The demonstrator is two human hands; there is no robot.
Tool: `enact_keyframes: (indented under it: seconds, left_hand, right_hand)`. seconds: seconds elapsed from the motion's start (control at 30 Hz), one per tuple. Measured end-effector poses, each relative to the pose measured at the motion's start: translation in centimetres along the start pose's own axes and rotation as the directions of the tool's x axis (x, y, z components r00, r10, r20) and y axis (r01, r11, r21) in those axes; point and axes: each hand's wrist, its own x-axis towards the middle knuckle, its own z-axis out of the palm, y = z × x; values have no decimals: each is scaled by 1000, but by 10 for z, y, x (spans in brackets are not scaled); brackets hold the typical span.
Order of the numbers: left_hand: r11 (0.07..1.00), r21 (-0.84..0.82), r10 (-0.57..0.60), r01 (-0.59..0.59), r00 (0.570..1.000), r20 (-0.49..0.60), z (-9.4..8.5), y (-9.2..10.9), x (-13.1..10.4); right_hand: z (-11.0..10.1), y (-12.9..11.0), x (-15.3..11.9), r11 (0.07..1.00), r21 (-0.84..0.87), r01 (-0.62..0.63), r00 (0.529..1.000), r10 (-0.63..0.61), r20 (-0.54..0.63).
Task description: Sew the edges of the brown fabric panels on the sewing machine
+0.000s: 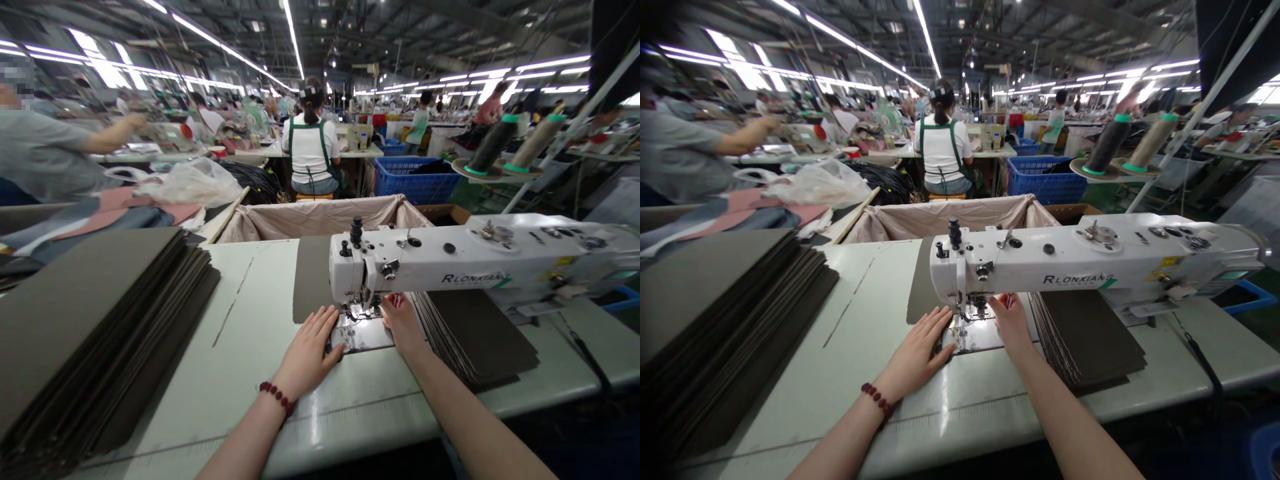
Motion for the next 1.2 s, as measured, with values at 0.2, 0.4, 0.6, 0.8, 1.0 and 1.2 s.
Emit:
enact_keyframes:
  seconds: [0.2,0.4,0.6,0.8,1.0,1.2]
  left_hand:
    - [1000,-8,-1,1,1000,-4,-1,2,-1]
    - [1000,-7,-5,5,1000,-18,-2,2,-1]
    - [1000,-2,5,-5,1000,-29,-3,4,-2]
    - [1000,10,1,-1,999,-46,-1,3,-4]
    - [998,51,-25,27,999,-39,1,1,-5]
    - [975,134,-165,176,982,-86,-21,6,-5]
  right_hand:
    - [-1,-2,0,1000,24,-20,1000,19,4]
    - [-1,-2,-1,999,-36,-18,999,19,32]
    - [-9,-14,-18,978,-210,-3,998,17,66]
    - [-29,-22,-91,901,-426,77,988,-11,155]
    - [-40,4,-136,683,-675,279,954,-115,278]
    - [-38,7,-134,637,-698,329,943,-174,285]
